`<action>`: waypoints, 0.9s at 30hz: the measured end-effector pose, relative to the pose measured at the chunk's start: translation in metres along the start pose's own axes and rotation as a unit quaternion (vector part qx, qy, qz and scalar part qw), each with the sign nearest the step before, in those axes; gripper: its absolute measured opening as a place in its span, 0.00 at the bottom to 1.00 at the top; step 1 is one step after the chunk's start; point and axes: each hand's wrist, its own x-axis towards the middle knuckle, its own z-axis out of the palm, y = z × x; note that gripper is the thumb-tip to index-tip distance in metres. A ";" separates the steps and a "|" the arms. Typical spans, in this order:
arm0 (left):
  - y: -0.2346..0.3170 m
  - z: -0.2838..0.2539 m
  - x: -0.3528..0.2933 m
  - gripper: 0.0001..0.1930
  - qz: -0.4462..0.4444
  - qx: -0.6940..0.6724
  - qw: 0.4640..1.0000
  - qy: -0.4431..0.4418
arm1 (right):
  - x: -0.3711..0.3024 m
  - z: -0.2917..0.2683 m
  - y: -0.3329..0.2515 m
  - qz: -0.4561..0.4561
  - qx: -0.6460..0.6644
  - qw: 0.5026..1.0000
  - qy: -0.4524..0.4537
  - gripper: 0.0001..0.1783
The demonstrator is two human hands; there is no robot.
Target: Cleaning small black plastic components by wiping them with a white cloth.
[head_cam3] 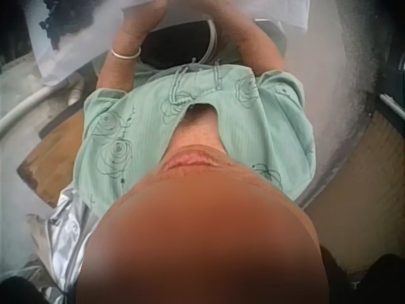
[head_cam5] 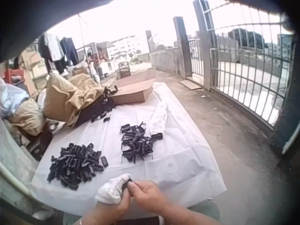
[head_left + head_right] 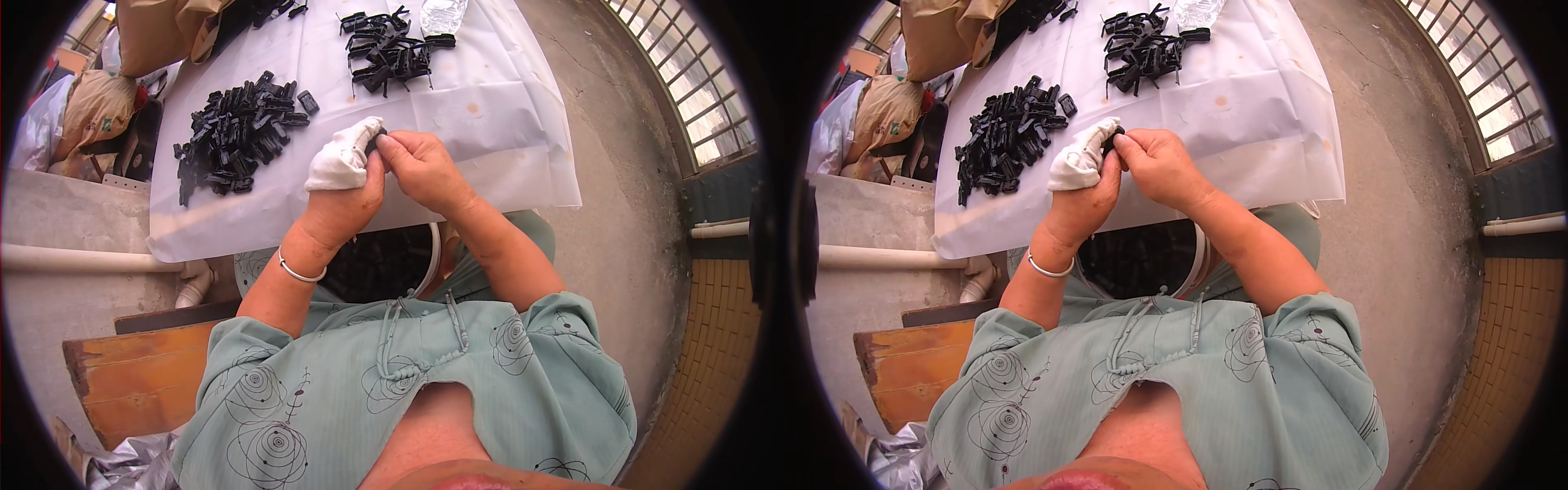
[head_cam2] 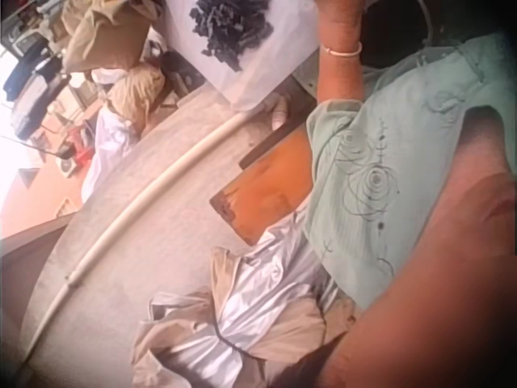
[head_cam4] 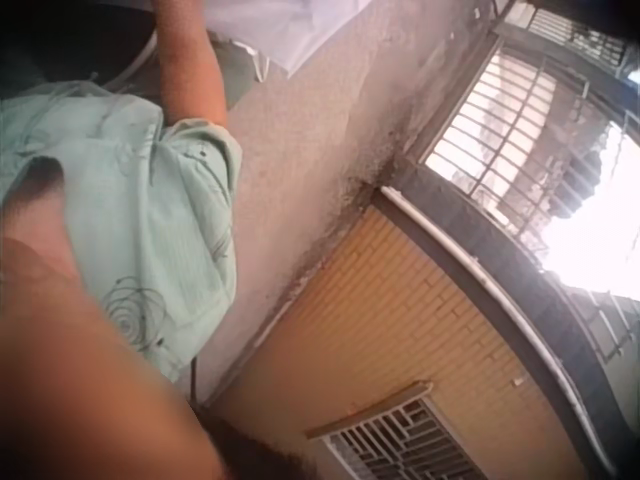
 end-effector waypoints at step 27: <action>0.002 -0.023 0.000 0.13 -0.112 -0.217 0.970 0.009 | 0.000 -0.004 -0.011 -0.085 -0.038 0.995 -0.019 0.13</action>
